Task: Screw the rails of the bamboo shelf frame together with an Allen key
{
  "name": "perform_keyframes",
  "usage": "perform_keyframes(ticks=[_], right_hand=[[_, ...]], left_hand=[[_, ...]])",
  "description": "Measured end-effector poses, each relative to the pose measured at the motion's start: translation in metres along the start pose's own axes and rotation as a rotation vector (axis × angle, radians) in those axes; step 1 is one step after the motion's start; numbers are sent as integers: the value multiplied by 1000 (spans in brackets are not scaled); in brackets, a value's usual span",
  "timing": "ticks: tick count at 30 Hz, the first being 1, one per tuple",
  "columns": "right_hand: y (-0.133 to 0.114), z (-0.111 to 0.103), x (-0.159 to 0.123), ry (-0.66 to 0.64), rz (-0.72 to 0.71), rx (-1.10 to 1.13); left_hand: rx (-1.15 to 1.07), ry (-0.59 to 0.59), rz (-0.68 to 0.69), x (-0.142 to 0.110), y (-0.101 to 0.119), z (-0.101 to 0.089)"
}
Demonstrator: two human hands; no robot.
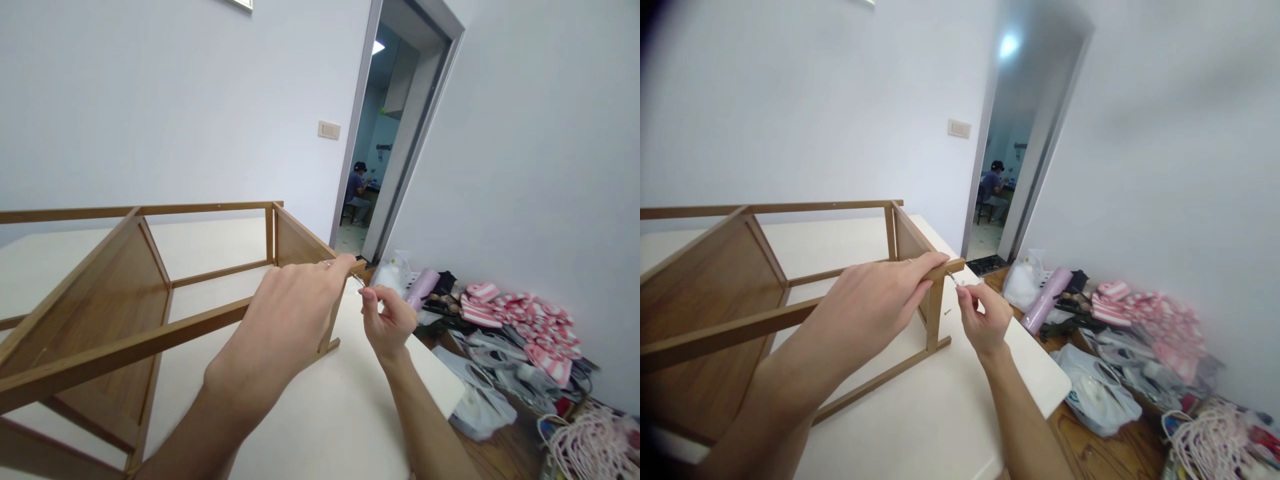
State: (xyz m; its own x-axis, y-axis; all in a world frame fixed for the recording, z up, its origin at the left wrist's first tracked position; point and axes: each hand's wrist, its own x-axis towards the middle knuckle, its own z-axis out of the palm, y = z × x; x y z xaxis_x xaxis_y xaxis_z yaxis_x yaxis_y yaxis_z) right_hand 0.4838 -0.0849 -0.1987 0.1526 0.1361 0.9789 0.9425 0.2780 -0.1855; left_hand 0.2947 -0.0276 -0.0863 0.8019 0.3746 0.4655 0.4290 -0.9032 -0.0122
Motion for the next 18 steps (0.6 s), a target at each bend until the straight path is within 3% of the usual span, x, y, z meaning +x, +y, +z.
perform_keyframes(ticks=[5, 9, 18], right_hand=[[-19, 6, -5, -79, 222, 125], [-29, 6, -5, -154, 393, 262], [-41, 2, 6, -239, 568, 409]], left_hand=[[6, -8, -62, 3, 0, 3], [-35, -32, 1, 4, 0, 2], [-78, -73, 76, 1, 0, -8]])
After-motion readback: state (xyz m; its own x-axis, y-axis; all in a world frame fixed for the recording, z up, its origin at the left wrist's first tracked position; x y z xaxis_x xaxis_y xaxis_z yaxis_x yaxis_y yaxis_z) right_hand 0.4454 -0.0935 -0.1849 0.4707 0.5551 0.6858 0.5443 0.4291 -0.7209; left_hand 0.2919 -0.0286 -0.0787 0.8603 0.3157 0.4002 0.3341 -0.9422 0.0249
